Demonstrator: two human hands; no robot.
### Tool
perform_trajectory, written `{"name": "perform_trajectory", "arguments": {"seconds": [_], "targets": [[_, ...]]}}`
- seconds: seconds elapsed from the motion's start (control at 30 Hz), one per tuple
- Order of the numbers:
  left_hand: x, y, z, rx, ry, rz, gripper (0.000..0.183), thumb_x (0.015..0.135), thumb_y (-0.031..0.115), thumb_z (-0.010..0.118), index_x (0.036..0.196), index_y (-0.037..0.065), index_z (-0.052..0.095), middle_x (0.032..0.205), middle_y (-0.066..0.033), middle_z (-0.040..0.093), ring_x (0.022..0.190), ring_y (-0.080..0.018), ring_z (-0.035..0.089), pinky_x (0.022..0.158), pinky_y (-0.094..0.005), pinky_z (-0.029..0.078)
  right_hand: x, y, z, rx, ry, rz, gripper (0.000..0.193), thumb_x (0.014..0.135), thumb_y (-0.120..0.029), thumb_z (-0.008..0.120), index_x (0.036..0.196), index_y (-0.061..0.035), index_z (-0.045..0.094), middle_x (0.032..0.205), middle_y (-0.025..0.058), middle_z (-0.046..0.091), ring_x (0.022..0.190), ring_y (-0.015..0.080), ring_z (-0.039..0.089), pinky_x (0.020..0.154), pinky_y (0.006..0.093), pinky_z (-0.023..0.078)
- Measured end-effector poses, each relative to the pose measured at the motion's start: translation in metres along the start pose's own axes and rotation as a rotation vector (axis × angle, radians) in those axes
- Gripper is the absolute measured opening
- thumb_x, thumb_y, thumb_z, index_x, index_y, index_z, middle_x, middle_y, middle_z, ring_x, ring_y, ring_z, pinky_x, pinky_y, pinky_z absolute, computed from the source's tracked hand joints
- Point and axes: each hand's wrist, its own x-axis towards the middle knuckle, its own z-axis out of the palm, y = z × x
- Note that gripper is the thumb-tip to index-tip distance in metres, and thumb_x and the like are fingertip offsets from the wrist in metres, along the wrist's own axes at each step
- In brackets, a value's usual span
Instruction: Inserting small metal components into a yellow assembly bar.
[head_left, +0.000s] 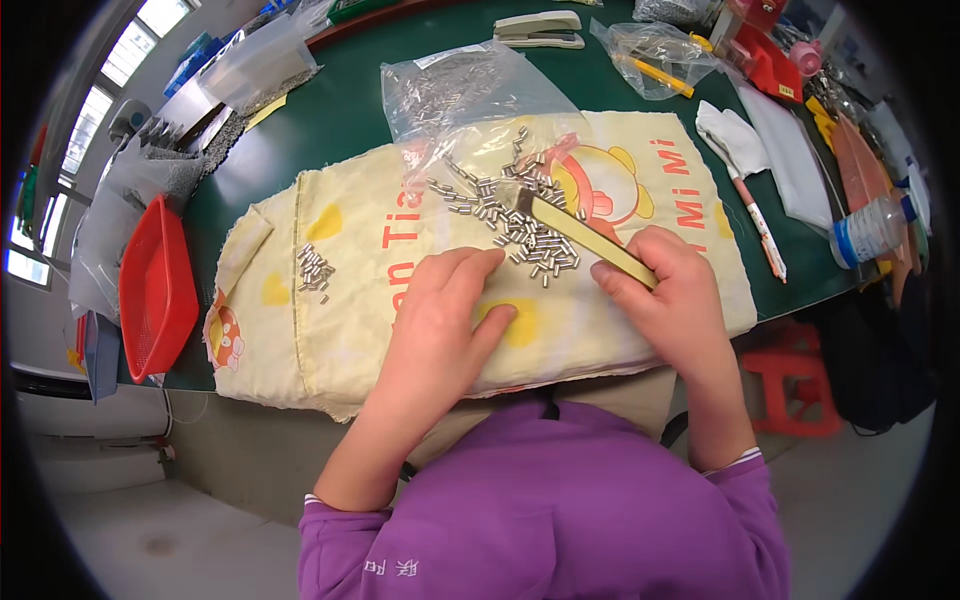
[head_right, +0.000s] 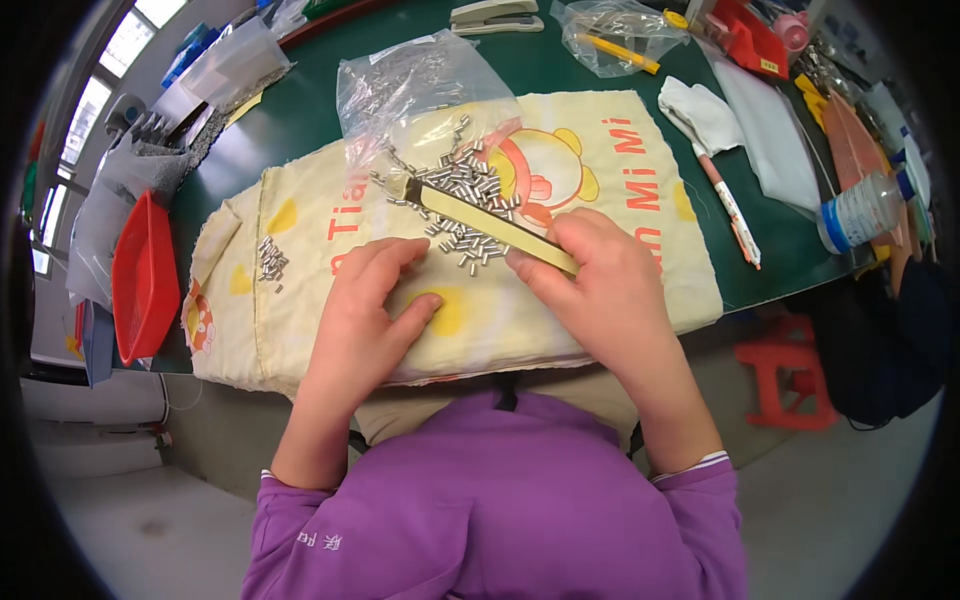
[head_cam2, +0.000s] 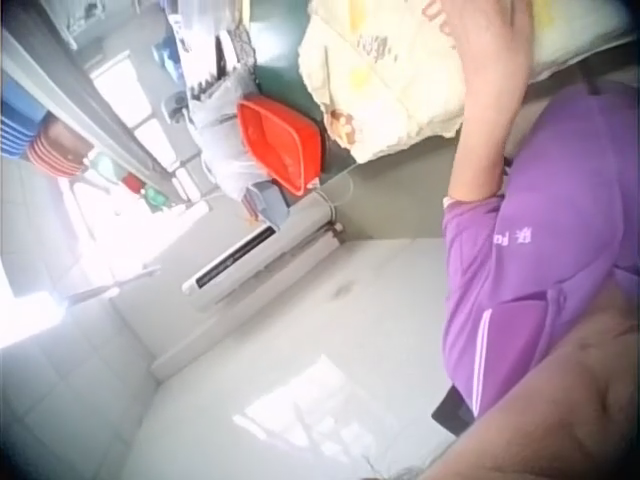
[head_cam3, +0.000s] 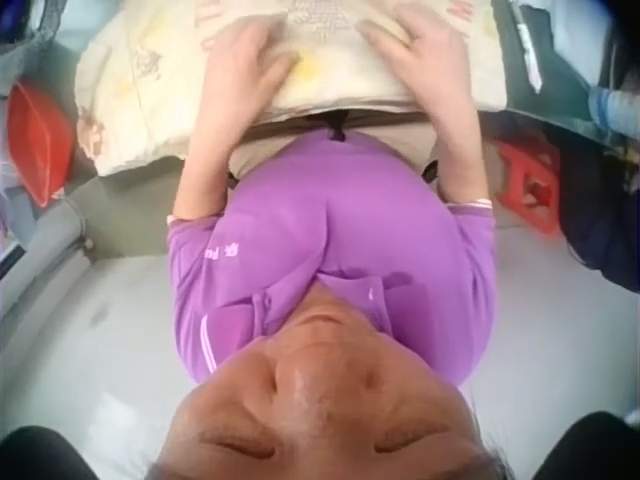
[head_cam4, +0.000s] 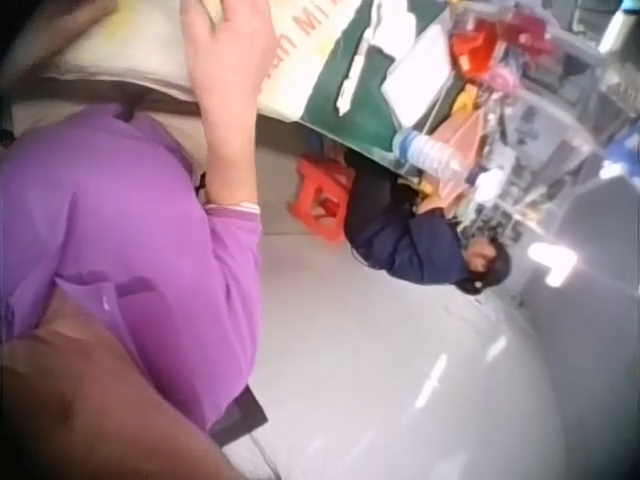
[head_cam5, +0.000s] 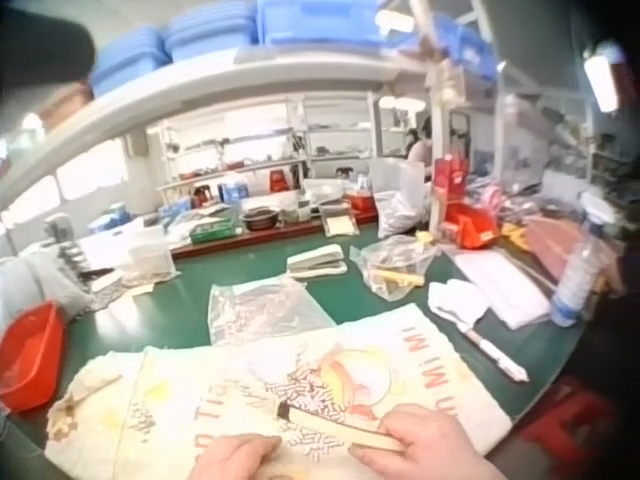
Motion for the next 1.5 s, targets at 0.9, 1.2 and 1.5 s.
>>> {"name": "perform_trajectory", "arguments": {"seconds": [0.9,1.2,1.5], "targets": [[0.002,0.019,0.019,-0.163,-0.098,-0.003,0.023,0.082,0.002,0.076,0.104,0.000,0.070,0.105,-0.0150,0.063,0.098,-0.0317,0.063,0.082,-0.0398,0.054,-0.002,0.008,0.001,0.033,-0.168,-0.221,0.017,0.084,-0.011,0.073,0.100,-0.0067,0.071,0.092,0.0114,0.063,0.088,0.0327,0.065,0.076,0.0420,0.052],[0.005,0.025,0.019,-0.206,-0.104,-0.016,0.022,0.079,0.002,0.076,0.099,-0.002,0.068,0.099,-0.0160,0.063,0.093,-0.0381,0.062,0.080,-0.0455,0.050,-0.001,0.004,0.011,0.073,-0.149,-0.305,0.024,0.079,-0.002,0.075,0.103,-0.0052,0.072,0.091,0.0096,0.064,0.085,0.0267,0.066,0.073,0.0354,0.053],[0.000,0.021,0.027,-0.068,-0.017,0.014,0.020,0.080,0.003,0.075,0.097,-0.001,0.064,0.105,-0.0157,0.060,0.091,-0.0379,0.059,0.079,-0.0467,0.049,-0.002,0.005,0.008,0.045,-0.166,-0.328,0.022,0.079,-0.006,0.074,0.101,-0.0070,0.069,0.094,0.0101,0.060,0.088,0.0321,0.064,0.075,0.0429,0.052]]}}
